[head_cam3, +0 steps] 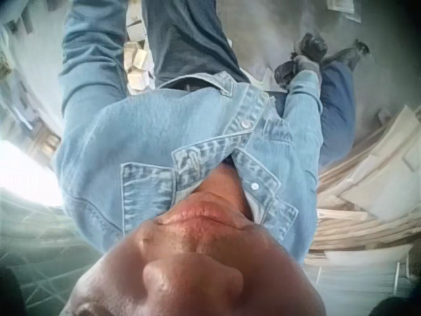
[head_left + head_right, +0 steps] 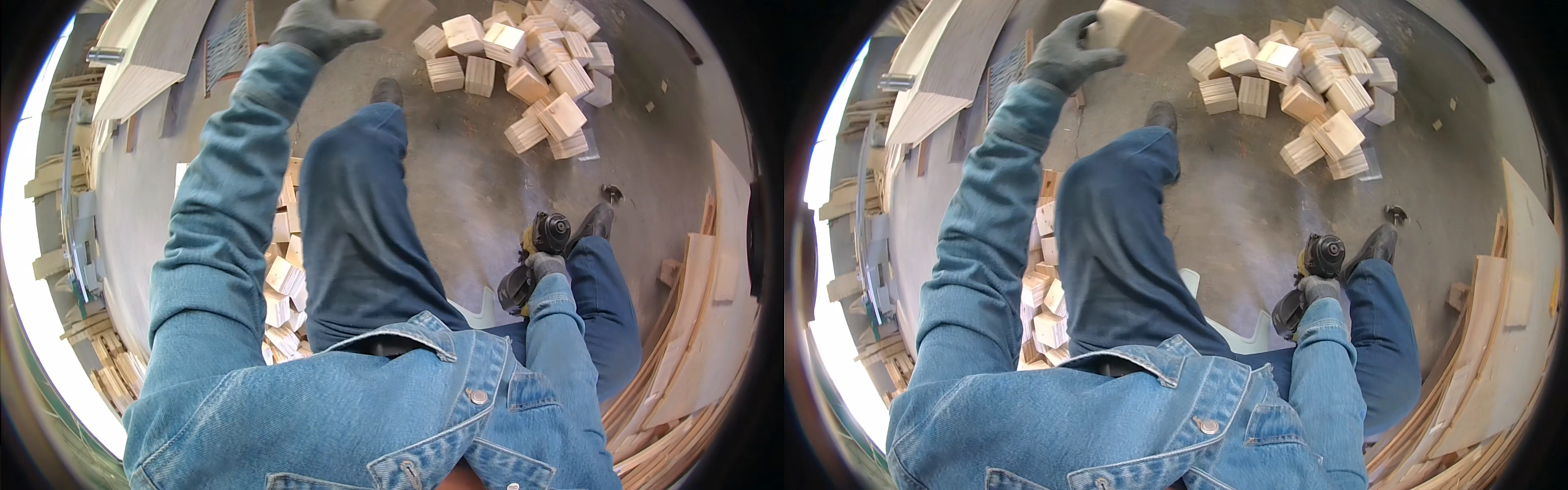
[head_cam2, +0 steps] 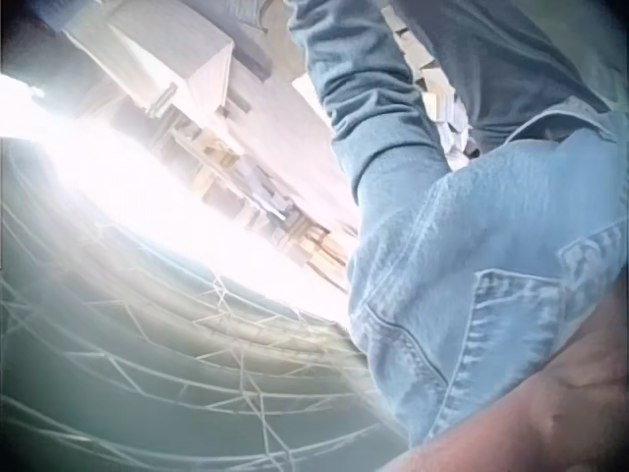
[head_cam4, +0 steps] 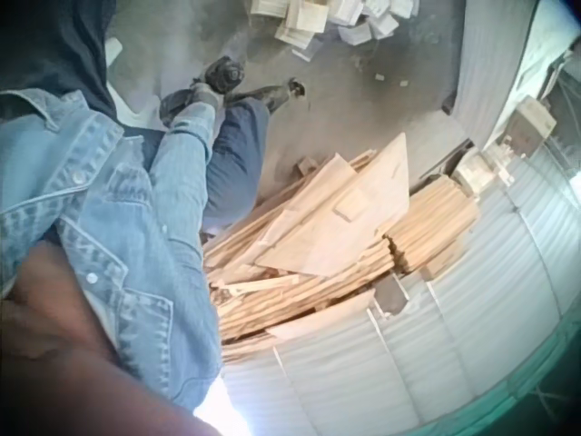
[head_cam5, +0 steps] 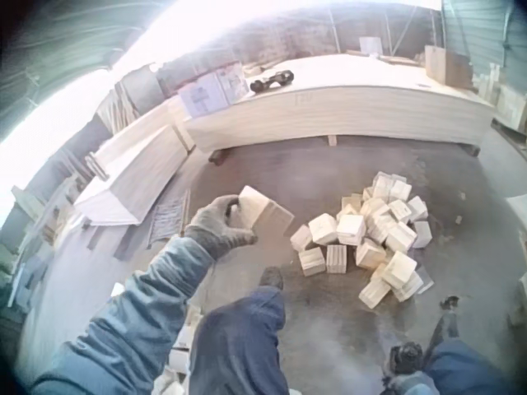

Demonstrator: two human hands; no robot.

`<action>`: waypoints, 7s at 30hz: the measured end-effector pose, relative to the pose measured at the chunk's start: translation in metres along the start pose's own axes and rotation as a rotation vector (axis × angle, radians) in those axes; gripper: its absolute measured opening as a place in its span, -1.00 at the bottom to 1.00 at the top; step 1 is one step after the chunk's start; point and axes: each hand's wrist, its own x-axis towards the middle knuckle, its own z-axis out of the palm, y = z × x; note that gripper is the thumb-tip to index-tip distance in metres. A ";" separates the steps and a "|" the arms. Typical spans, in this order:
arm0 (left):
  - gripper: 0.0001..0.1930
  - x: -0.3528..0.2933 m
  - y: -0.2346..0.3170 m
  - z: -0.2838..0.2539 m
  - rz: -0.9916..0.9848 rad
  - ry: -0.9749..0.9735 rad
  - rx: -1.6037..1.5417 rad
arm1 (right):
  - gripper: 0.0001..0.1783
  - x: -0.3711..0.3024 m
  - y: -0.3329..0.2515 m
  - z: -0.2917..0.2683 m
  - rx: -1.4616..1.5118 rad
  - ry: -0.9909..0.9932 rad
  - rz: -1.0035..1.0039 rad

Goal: The person sits on a low stool and repeatedly picks up small wooden blocks from a pile on the floor. Using a handheld drill, they drill a hole into each block and then place it back into the pile. The process is repeated for multiple blocks.

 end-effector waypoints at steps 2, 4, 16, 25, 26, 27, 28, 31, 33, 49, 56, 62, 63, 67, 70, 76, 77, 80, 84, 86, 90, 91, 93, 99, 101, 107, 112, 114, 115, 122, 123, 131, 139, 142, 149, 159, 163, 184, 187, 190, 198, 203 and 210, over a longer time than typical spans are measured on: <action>0.03 -0.024 -0.050 -0.029 -0.058 0.018 -0.023 | -0.89 -0.008 -0.004 0.007 -0.002 0.008 -0.017; 0.03 -0.062 -0.089 -0.027 -0.200 0.014 -0.034 | -0.88 -0.016 -0.005 0.006 -0.014 0.038 -0.011; 0.01 -0.260 -0.214 0.080 -0.959 -0.273 0.099 | -0.79 0.004 0.003 0.011 -0.088 0.087 0.014; -0.01 -0.288 -0.228 0.105 -1.046 -0.521 0.330 | -0.74 -0.040 -0.027 0.020 -0.177 0.104 0.068; -0.04 -0.297 -0.232 0.105 -1.071 -0.563 0.325 | -0.75 -0.044 -0.031 0.021 -0.181 0.107 0.065; -0.08 -0.300 -0.227 0.102 -1.091 -0.608 0.318 | -0.75 -0.048 -0.033 0.021 -0.180 0.115 0.066; -0.11 -0.302 -0.223 0.101 -1.109 -0.653 0.312 | -0.76 -0.048 -0.032 0.020 -0.168 0.115 0.060; -0.19 -0.316 -0.239 0.113 -1.042 -0.640 0.296 | -0.78 -0.047 -0.027 0.016 -0.119 0.105 0.019; -0.21 -0.310 -0.237 0.121 -0.979 -0.635 0.307 | -0.77 -0.056 -0.029 0.012 -0.135 0.114 -0.038; -0.31 -0.013 -0.181 0.114 -0.275 -0.323 0.192 | -0.40 0.148 0.073 0.046 0.638 0.006 -0.355; -0.26 0.062 -0.004 0.151 0.028 -0.498 0.342 | -0.43 0.089 0.045 0.028 0.179 0.009 -0.172; -0.11 0.037 0.105 0.247 0.030 -0.723 0.308 | -0.47 0.060 0.030 0.016 -0.125 0.037 -0.062; -0.07 0.031 0.117 0.263 0.014 -0.760 0.260 | -0.50 0.057 0.028 0.015 -0.197 0.056 -0.041; 0.11 -0.001 0.125 0.331 -0.031 -0.822 0.252 | -0.55 0.041 0.016 0.010 -0.252 0.054 0.015; 0.21 -0.022 0.138 0.361 -0.062 -0.822 0.241 | -0.57 0.035 0.012 0.008 -0.228 0.036 0.054; 0.27 -0.031 0.160 0.399 -0.102 -0.774 0.189 | -0.59 0.034 0.017 0.007 -0.178 0.020 0.080; 0.27 -0.031 0.162 0.405 -0.108 -0.765 0.172 | -0.60 0.031 0.014 0.004 -0.171 0.011 0.079; 0.28 -0.030 0.169 0.424 -0.118 -0.743 0.138 | -0.60 0.023 0.006 -0.003 -0.173 -0.012 0.083; 0.29 -0.029 0.174 0.454 -0.098 -0.694 0.159 | -0.56 0.033 0.009 0.000 -0.172 -0.042 0.104; 0.28 -0.029 0.177 0.466 -0.095 -0.673 0.171 | -0.54 0.054 0.032 0.013 -0.135 -0.062 0.117; 0.22 -0.022 0.186 0.466 -0.156 -0.697 0.199 | -0.53 0.059 0.043 0.021 -0.120 -0.064 0.056; 0.20 -0.017 0.185 0.466 -0.177 -0.710 0.209 | -0.54 0.051 0.034 0.018 -0.129 -0.051 0.019; 0.16 -0.009 0.182 0.468 -0.192 -0.754 0.221 | -0.54 0.034 0.013 0.006 -0.153 -0.068 0.074; -0.11 -0.007 0.159 0.456 -0.196 -0.670 0.100 | -0.58 0.057 0.036 0.018 -0.112 -0.053 0.079; -0.15 -0.019 0.132 0.447 -0.266 -0.659 -0.102 | -0.59 0.033 0.011 0.003 -0.197 -0.034 0.067; -0.29 -0.093 0.051 0.473 -0.893 -0.800 -0.968 | -0.59 0.025 0.004 -0.003 -0.232 0.011 0.024; -0.33 -0.143 0.055 0.488 -1.166 -0.826 -1.211 | -0.60 0.035 0.013 0.003 -0.276 0.039 0.034; -0.45 -0.154 0.049 0.505 -1.081 -0.820 -1.093 | -0.59 0.038 0.016 0.005 -0.269 0.035 0.042; -0.48 -0.159 0.051 0.511 -1.036 -0.765 -0.907 | -0.58 0.039 0.018 0.006 -0.260 0.024 0.045; -0.51 -0.164 0.050 0.526 -1.030 -0.712 -0.793 | -0.55 0.035 0.012 0.003 -0.231 0.028 0.066; -0.49 -0.162 0.054 0.524 -1.075 -0.692 -0.836 | -0.55 0.035 0.012 0.003 -0.231 0.022 0.055; -0.39 -0.148 0.067 0.495 -1.159 -0.568 -0.683 | -0.57 0.025 -0.004 -0.001 -0.317 0.020 0.069; -0.42 -0.064 0.065 0.416 -1.093 -0.508 -0.877 | -0.62 0.093 0.051 0.024 -0.172 0.075 -0.071; -0.80 -0.029 0.095 0.340 -0.957 -0.426 -1.222 | -0.68 0.068 0.030 0.015 -0.140 0.025 -0.105; -0.66 0.005 0.141 0.132 -0.243 -0.303 -1.320 | -0.64 0.035 0.022 0.020 -0.108 0.118 -0.396; -0.54 -0.021 0.032 0.085 -0.088 -0.231 -0.878 | -0.71 -0.022 -0.026 0.004 -0.017 -0.020 -0.343; -0.51 -0.023 0.051 0.082 -0.018 -0.346 -0.538 | -0.91 -0.028 -0.035 0.001 -0.163 0.072 -0.519; -0.41 -0.025 0.056 0.074 0.135 -0.415 -0.317 | -0.63 0.013 -0.063 0.048 -0.196 0.120 -0.636; -0.42 -0.025 0.057 0.077 0.173 -0.379 -0.304 | -0.73 -0.011 -0.076 0.021 -0.081 -0.045 -0.587; -0.41 -0.025 0.061 0.067 0.110 -0.449 -0.223 | -0.93 -0.040 -0.080 0.009 0.118 0.011 -0.567; -0.40 -0.023 0.075 0.090 0.091 -0.541 -0.181 | -0.64 0.028 -0.003 0.005 -0.378 0.315 -0.293; -0.42 -0.019 0.095 0.111 0.170 -0.572 -0.089 | -0.60 0.068 0.040 0.030 -0.217 0.270 -0.162; -0.39 -0.018 0.108 0.168 0.132 -0.866 0.089 | -0.60 0.082 0.043 0.022 -0.220 0.207 -0.266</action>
